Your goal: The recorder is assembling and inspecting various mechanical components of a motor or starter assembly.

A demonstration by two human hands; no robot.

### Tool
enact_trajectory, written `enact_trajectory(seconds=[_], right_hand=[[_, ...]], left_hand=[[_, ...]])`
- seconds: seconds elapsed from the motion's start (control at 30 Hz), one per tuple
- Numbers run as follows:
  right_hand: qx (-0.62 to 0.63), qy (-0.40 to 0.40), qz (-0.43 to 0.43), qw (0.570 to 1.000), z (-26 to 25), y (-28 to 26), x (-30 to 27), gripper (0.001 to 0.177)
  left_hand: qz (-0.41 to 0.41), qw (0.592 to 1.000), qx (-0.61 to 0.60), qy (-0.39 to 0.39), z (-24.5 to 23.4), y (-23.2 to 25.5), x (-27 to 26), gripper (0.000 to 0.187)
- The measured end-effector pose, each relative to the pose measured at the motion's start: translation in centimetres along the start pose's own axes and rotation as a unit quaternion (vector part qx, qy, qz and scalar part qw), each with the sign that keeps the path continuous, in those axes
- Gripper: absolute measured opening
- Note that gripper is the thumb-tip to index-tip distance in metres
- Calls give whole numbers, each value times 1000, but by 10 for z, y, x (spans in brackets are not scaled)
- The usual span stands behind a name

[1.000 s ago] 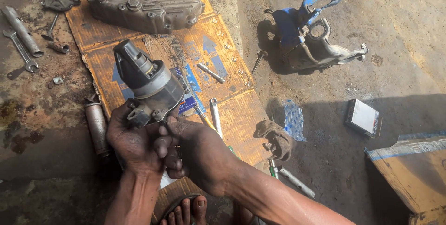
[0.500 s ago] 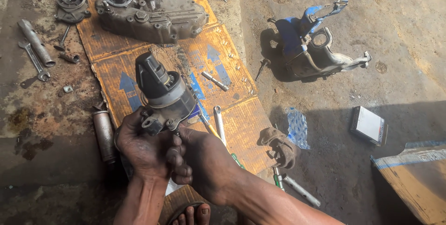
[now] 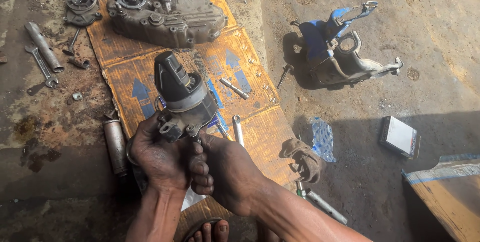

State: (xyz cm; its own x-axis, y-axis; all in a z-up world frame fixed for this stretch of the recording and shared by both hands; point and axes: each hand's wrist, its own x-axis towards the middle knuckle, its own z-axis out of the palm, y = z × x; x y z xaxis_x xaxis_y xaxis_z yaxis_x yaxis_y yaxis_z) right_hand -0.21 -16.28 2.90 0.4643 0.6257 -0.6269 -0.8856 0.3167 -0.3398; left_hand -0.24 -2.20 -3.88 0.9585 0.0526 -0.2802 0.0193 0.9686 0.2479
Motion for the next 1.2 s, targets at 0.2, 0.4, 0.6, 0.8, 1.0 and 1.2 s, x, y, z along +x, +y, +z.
enact_trajectory(seconds=[0.2,0.4,0.6,0.8,1.0,1.2], right_hand=[[3,22,11,1000,17,-9,-9,34],[30,31,-12,999,7,-1,-5,29],[-31,40,-45,998,1,0,-1,41],[-132,90,-99,982,8,-19,-11,40],[-213,96,-165,958,7,-43,-12,48],[-444,132,-139,875,24,-43,-17,63]], left_hand=[[-3,997,57,42,10,0,0,39],[-87,995,41,-23,2,3,-5,49],[-16,998,-64,-4,-20,1,1,33],[-78,993,-19,-82,12,4,-13,48],[-118,993,8,-32,19,13,-8,69],[-78,980,49,-179,-11,5,-13,55]])
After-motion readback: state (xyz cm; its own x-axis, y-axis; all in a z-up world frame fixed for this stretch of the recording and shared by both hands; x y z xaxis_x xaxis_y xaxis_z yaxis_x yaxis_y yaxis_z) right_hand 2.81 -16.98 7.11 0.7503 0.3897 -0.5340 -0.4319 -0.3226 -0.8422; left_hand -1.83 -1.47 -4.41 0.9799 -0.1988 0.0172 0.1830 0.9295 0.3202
